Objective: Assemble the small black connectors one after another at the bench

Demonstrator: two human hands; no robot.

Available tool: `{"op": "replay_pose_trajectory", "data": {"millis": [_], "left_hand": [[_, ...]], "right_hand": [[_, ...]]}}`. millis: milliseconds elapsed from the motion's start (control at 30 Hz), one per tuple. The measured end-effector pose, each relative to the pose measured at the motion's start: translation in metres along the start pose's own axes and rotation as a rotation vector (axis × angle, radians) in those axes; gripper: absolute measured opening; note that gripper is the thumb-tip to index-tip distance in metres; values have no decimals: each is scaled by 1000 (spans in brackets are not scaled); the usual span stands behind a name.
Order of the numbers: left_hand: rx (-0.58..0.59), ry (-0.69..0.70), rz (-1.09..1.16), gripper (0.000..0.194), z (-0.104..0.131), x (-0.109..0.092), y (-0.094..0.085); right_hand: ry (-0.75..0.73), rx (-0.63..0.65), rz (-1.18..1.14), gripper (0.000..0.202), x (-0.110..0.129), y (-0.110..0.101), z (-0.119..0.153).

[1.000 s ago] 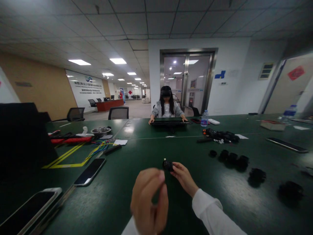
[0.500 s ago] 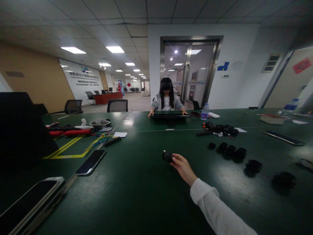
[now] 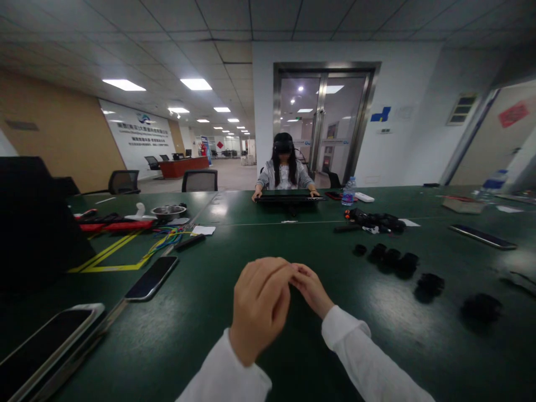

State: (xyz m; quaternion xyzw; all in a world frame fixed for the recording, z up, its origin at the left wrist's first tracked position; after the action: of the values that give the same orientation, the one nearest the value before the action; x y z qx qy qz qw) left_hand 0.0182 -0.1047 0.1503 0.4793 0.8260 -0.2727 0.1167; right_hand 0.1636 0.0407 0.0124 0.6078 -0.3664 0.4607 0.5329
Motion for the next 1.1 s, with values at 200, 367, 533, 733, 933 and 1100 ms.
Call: {"op": "replay_pose_trajectory", "data": {"millis": [200, 367, 533, 733, 933, 1100], "left_hand": [[285, -384, 209, 61, 10, 123, 64], [341, -564, 454, 49, 28, 151, 73], [327, -607, 495, 39, 27, 153, 74], [350, -663, 482, 36, 32, 156, 75], [394, -720, 364, 32, 35, 158, 77], [447, -628, -14, 46, 34, 151, 73]], "right_hand": [[-13, 13, 89, 27, 7, 6, 4], [-27, 57, 197, 25, 7, 9, 5], [-51, 71, 270, 24, 5, 7, 3], [-68, 80, 294, 23, 2, 4, 1], [-64, 148, 357, 25, 12, 8, 9], [-109, 205, 411, 26, 16, 11, 10]]}}
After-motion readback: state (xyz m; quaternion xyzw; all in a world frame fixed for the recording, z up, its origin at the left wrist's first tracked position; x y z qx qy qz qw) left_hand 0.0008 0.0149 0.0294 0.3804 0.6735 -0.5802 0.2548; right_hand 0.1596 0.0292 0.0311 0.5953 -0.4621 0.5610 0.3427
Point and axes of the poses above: each hand's wrist, its own z-axis away from the middle knuckle, its own y-axis out of the palm, x = y × z, the point moved 4 cm from there along -z, towards the middle knuckle, and after that the axes turned 9 degrees about z, right-handed, at the moved point
